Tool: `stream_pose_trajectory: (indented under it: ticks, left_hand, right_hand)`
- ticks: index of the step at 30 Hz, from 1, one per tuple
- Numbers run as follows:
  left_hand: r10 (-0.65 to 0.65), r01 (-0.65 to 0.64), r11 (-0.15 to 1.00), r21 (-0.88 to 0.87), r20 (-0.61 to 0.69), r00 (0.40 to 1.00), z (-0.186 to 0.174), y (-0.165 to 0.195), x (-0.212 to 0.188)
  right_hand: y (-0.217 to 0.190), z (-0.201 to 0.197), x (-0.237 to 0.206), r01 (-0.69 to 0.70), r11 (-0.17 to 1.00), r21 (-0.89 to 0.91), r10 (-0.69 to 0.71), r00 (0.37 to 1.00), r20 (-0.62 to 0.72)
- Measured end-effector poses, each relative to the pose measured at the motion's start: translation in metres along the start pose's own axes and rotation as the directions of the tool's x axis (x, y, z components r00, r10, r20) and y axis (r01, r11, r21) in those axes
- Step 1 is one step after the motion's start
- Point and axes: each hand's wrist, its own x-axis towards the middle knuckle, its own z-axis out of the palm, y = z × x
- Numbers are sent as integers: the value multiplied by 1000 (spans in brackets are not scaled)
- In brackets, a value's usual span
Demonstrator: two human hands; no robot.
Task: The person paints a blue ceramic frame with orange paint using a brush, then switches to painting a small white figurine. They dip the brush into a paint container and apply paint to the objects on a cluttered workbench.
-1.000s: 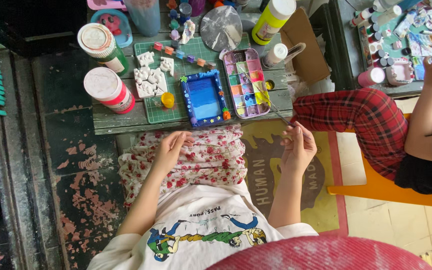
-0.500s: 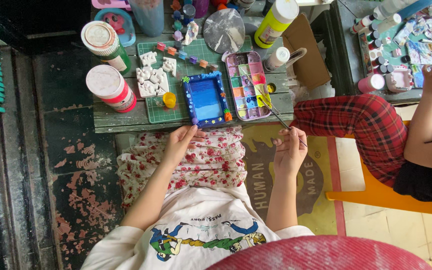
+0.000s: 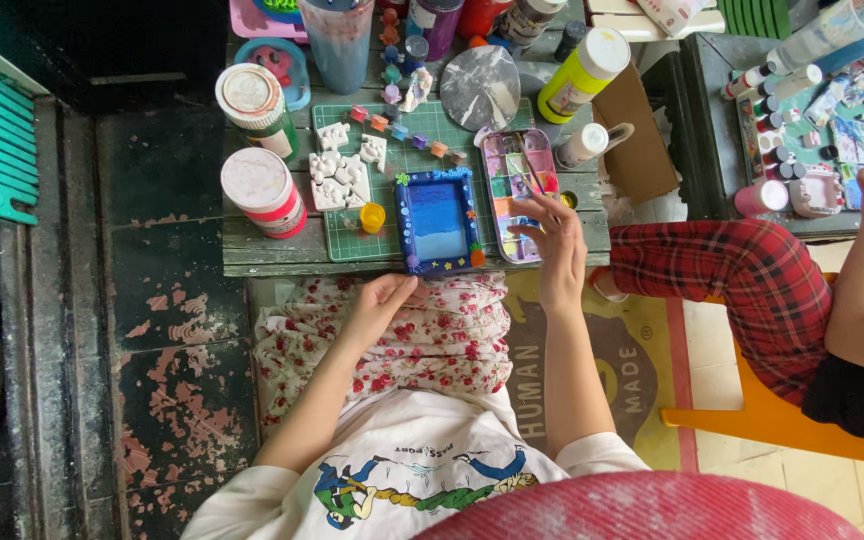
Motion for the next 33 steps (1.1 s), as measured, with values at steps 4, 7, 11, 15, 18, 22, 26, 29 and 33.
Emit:
stream_pose_trajectory:
  ticks: [4, 7, 11, 15, 18, 22, 26, 29, 33]
  left_hand:
    - [72, -71, 993, 92, -5, 997, -49, 29, -9]
    - [166, -161, 977, 140, -25, 986, -84, 51, -19]
    - [229, -193, 948, 252, -121, 966, -117, 78, -37]
    - [214, -167, 955, 246, -178, 960, -133, 100, -43]
    - [222, -177, 954, 241, -177, 959, -138, 108, -44]
    - [218, -172, 954, 247, -175, 960, -142, 118, -41]
    - [221, -163, 942, 295, -175, 959, -145, 132, -43]
    - [235, -161, 925, 344, -183, 955, -154, 145, -46]
    - [247, -171, 917, 359, -175, 953, -157, 158, -44]
  right_hand:
    - [5, 46, 47, 95, 962, -258, -60, 988, 141]
    - [3, 74, 79, 181, 841, -509, -90, 976, 198]
    - [6, 108, 133, 19, 595, -803, 206, 963, 175]
    - [26, 132, 185, 247, 549, -799, 144, 913, 381]
    - [51, 143, 211, 394, 529, -751, 38, 873, 485]
    - [67, 145, 229, 385, 512, -768, 108, 858, 502]
    - [60, 147, 237, 354, 483, -801, 108, 884, 455]
    - [52, 143, 243, 414, 502, -759, -12, 881, 473]
    - [59, 129, 272, 358, 409, -839, -197, 933, 302]
